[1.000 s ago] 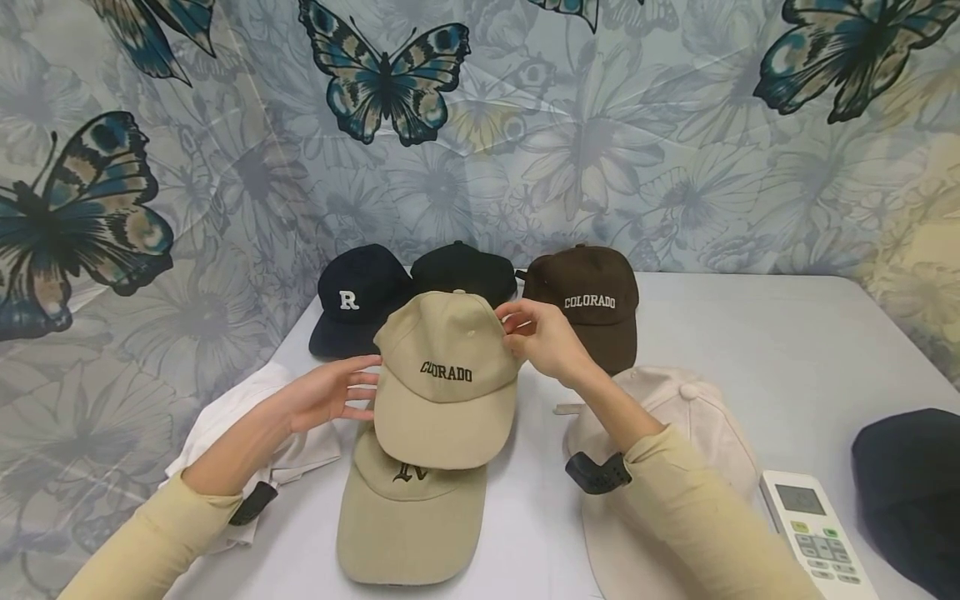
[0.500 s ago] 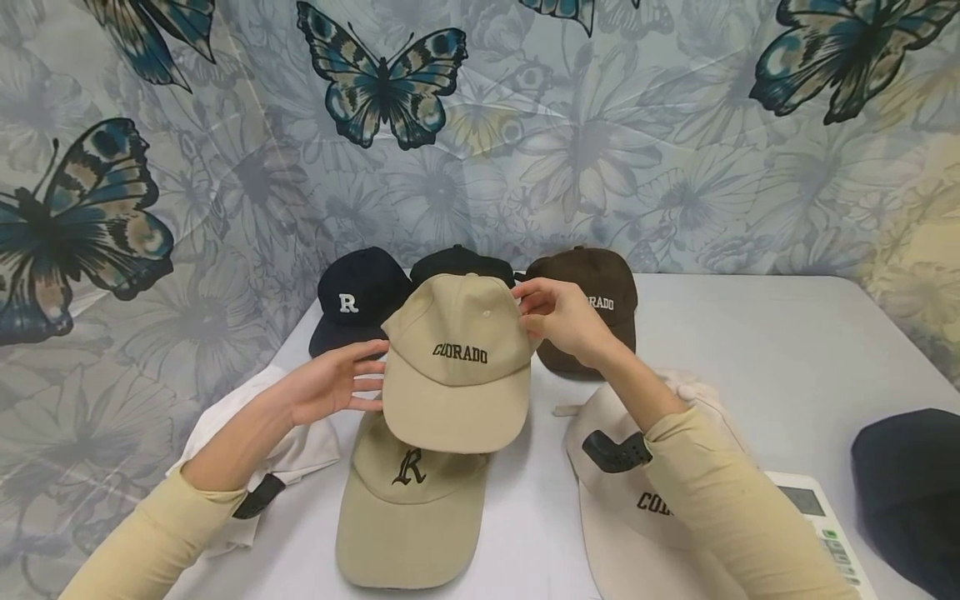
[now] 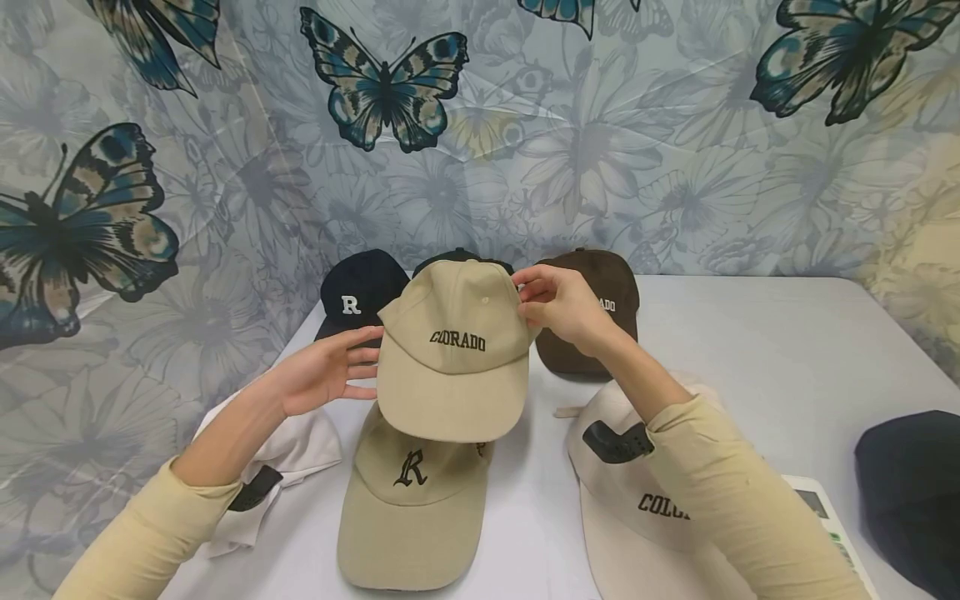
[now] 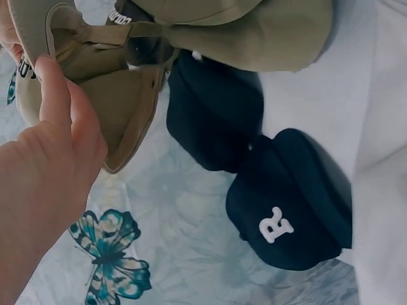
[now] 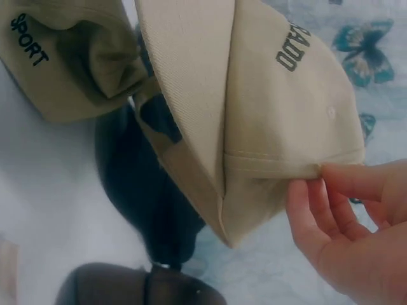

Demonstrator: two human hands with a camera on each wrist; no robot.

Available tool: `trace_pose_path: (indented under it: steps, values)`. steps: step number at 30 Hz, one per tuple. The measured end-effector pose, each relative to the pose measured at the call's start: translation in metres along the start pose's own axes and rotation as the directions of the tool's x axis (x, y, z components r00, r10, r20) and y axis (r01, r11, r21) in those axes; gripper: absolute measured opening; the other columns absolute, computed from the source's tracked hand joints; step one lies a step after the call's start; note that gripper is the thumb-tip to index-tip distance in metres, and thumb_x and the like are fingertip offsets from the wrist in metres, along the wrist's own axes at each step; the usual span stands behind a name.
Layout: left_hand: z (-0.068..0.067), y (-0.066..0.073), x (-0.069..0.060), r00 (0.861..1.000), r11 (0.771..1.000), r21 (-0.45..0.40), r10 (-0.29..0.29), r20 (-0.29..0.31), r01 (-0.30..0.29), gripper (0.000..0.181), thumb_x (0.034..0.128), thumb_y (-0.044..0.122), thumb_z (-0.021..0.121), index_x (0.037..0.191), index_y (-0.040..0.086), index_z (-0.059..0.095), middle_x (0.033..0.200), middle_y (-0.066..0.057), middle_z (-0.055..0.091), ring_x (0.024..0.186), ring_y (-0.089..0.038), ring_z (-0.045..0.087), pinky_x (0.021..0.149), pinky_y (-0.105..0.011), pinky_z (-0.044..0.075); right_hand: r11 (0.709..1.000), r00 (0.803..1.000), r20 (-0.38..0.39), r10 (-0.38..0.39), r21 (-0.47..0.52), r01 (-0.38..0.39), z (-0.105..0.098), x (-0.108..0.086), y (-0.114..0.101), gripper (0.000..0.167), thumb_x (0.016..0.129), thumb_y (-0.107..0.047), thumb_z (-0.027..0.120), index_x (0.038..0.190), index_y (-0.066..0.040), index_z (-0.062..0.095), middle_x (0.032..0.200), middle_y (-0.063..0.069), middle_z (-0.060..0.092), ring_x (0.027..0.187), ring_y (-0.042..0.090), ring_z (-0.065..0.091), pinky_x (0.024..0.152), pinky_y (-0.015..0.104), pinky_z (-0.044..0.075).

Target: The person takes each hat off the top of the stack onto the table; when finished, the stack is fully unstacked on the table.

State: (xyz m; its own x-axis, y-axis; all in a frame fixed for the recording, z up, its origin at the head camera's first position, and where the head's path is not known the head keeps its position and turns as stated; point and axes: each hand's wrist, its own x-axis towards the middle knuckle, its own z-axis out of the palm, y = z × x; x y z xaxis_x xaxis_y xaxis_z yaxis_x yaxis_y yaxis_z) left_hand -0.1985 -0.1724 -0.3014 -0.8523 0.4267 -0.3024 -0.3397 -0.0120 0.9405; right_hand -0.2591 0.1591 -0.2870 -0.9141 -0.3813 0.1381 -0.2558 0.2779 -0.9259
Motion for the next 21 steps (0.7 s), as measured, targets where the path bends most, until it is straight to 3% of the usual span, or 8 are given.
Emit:
trace_pose_path:
  steps: [6, 11, 16, 21]
  values:
    - [0.005, 0.01, -0.001, 1.0, 1.0, -0.015, 0.023, 0.014, -0.022, 0.058, 0.1044, 0.034, 0.035, 0.153, 0.016, 0.01, 0.149, -0.02, 0.028, 0.132, -0.037, 0.036, 0.094, -0.047, 0.045, 1.0, 1.0, -0.013, -0.008, 0.001, 0.008, -0.008, -0.001, -0.008, 0.038, 0.088, 0.005, 0.063, 0.125, 0.006, 0.053, 0.103, 0.015, 0.056, 0.086, 0.011, 0.062, 0.077, 0.029, 0.054]
    - [0.015, 0.016, 0.002, 1.0, 0.998, -0.059, 0.004, 0.026, -0.002, 0.06, 0.1036, 0.036, 0.038, 0.153, 0.022, 0.008, 0.15, -0.019, 0.024, 0.134, -0.038, 0.032, 0.097, -0.05, 0.042, 1.0, 1.0, -0.008, 0.007, 0.029, -0.006, -0.02, 0.001, -0.012, 0.038, 0.088, 0.004, 0.063, 0.125, 0.006, 0.052, 0.1, 0.009, 0.058, 0.088, 0.013, 0.062, 0.076, 0.029, 0.054]
    - [0.026, 0.019, 0.015, 0.999, 0.997, -0.079, -0.018, 0.034, 0.02, 0.059, 0.1028, 0.041, 0.037, 0.153, 0.025, 0.009, 0.15, -0.019, 0.025, 0.132, -0.04, 0.035, 0.098, -0.05, 0.041, 0.994, 0.996, 0.001, 0.085, 0.061, -0.085, -0.034, 0.002, -0.012, 0.039, 0.09, 0.006, 0.06, 0.127, 0.004, 0.048, 0.102, 0.007, 0.056, 0.09, 0.013, 0.06, 0.078, 0.03, 0.053]
    - [0.038, 0.02, 0.031, 0.996, 0.998, -0.057, -0.035, 0.088, 0.04, 0.062, 0.1027, 0.046, 0.032, 0.154, 0.025, 0.003, 0.15, -0.022, 0.025, 0.129, -0.043, 0.038, 0.093, -0.049, 0.045, 0.99, 0.992, 0.008, 0.129, 0.064, -0.129, -0.051, 0.0, -0.013, 0.041, 0.091, 0.005, 0.059, 0.13, 0.004, 0.045, 0.103, 0.006, 0.054, 0.091, 0.012, 0.058, 0.079, 0.03, 0.053]
